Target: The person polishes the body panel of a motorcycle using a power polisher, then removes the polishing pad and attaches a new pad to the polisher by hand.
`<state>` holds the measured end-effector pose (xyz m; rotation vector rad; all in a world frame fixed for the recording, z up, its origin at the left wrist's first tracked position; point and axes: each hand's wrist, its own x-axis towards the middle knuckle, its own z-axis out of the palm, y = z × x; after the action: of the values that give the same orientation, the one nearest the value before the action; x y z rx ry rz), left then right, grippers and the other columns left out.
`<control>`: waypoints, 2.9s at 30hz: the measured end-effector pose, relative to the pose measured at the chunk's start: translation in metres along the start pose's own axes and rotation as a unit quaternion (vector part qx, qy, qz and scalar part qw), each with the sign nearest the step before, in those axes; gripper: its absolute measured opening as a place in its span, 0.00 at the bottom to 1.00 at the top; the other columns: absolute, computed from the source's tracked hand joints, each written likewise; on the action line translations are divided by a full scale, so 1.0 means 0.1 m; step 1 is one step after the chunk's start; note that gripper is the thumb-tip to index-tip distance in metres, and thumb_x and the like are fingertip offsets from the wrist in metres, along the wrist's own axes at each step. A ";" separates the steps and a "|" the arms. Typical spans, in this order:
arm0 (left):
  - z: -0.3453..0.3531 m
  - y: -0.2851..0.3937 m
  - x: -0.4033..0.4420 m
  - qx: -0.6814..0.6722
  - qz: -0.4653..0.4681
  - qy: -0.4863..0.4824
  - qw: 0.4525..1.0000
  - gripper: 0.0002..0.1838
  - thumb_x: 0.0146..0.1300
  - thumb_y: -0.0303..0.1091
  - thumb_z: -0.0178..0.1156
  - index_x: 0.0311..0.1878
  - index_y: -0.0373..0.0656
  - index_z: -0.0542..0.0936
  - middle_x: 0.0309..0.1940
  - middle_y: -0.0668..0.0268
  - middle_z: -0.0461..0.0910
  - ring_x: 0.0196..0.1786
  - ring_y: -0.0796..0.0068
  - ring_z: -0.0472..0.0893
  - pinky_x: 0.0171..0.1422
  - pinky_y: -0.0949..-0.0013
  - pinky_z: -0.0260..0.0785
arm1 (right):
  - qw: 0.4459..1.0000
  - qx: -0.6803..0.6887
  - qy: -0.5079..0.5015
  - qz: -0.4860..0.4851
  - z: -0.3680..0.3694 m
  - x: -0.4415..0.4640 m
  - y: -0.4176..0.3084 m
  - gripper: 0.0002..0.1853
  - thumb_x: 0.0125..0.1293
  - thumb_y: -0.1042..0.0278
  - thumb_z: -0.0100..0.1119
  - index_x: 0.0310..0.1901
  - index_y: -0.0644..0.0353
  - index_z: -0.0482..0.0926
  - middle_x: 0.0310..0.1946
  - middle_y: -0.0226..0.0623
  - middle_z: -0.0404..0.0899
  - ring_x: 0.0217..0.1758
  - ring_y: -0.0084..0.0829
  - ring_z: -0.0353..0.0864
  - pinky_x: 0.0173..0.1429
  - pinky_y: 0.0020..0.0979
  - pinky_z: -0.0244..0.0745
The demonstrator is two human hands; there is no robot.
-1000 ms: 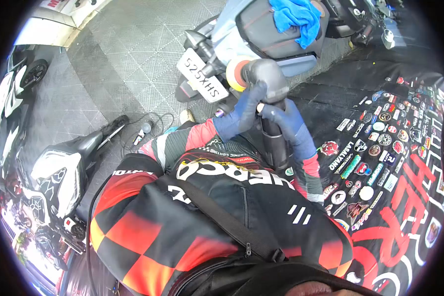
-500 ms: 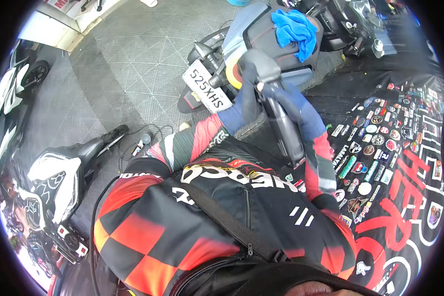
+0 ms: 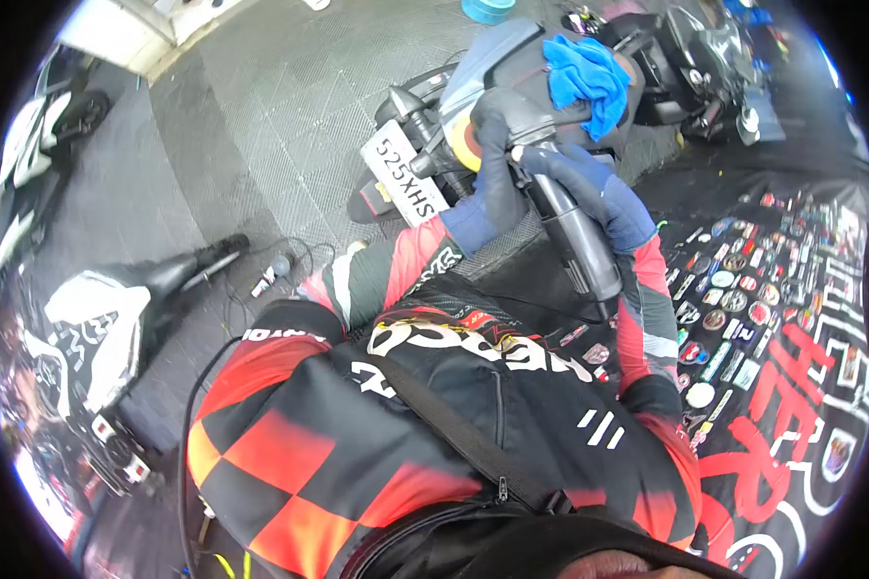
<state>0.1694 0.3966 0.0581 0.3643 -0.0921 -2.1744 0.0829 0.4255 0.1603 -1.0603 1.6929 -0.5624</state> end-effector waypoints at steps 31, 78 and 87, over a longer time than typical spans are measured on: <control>-0.25 -0.24 -0.46 0.087 -0.252 -0.011 0.964 0.27 0.62 0.62 0.55 0.50 0.47 0.76 0.38 0.70 0.80 0.37 0.77 0.80 0.45 0.71 0.73 | 0.972 0.187 0.045 0.137 0.41 -0.63 0.56 0.26 0.65 0.43 0.56 0.47 0.63 0.76 0.31 0.38 0.81 0.26 0.30 0.81 0.30 0.28 0.77; -0.50 -0.74 -0.47 0.132 -0.208 -0.024 0.969 0.30 0.65 0.57 0.56 0.58 0.41 0.72 0.51 0.61 0.78 0.50 0.70 0.80 0.57 0.65 0.74 | 0.923 0.361 0.095 0.087 0.29 -0.71 1.47 0.29 0.58 0.63 0.68 0.58 0.66 0.70 0.46 0.37 0.79 0.46 0.25 0.78 0.52 0.29 0.74; -0.61 -2.14 0.51 0.402 -0.346 -0.174 0.830 0.30 0.68 0.60 0.49 0.54 0.40 0.77 0.44 0.64 0.81 0.47 0.73 0.79 0.51 0.68 0.72 | 0.830 0.474 0.283 0.070 -0.30 -0.52 3.02 0.27 0.62 0.50 0.62 0.53 0.65 0.75 0.42 0.36 0.80 0.43 0.25 0.80 0.46 0.28 0.76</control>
<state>-0.0084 0.4864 -0.0537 0.5111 -1.2917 -2.8085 -0.0547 0.6187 -0.0357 -0.0225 1.6023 -1.5253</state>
